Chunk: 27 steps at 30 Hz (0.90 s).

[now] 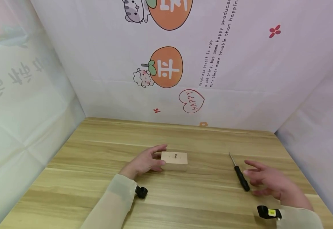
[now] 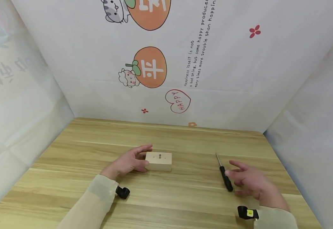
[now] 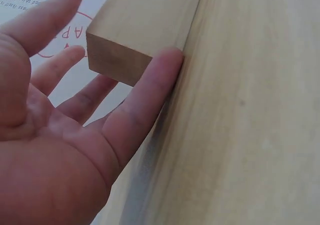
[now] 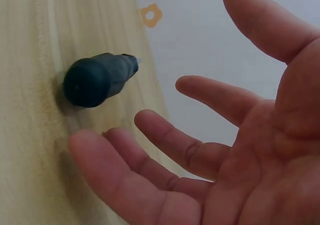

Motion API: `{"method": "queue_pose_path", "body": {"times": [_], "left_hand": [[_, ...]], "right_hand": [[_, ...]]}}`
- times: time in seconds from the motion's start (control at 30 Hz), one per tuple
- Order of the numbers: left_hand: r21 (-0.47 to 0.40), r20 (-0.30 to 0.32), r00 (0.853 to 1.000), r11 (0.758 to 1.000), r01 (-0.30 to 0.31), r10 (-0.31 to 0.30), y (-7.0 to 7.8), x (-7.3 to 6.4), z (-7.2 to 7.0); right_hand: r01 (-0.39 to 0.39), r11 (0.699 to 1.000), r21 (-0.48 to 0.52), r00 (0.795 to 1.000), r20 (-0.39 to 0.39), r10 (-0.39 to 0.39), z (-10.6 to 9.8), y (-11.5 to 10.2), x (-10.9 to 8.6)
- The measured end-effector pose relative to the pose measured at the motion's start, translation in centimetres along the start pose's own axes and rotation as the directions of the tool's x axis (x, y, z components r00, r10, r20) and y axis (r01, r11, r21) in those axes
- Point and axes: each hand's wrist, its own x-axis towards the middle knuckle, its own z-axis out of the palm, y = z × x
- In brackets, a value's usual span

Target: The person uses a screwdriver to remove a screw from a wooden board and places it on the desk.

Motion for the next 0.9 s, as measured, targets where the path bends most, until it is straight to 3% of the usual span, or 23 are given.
{"method": "queue_pose_path", "body": {"times": [0.23, 0.5, 0.9], "left_hand": [[0.012, -0.071, 0.997, 0.999, 0.041, -0.04, -0.4, 0.3, 0.3], [0.177, -0.131, 0.991, 0.984, 0.028, -0.004, -0.1, 0.2, 0.1], [0.24, -0.127, 0.992, 0.97, 0.034, -0.004, -0.1, 0.1, -0.1]], "right_hand": [[-0.001, 0.999, -0.044, 1.0, -0.006, 0.001, 0.4, 0.3, 0.5], [-0.011, 0.995, -0.102, 1.0, -0.023, 0.009, 1.5, -0.5, 1.2], [0.013, 0.989, -0.147, 0.999, -0.047, -0.02, 3.2, -0.8, 2.2]]}}
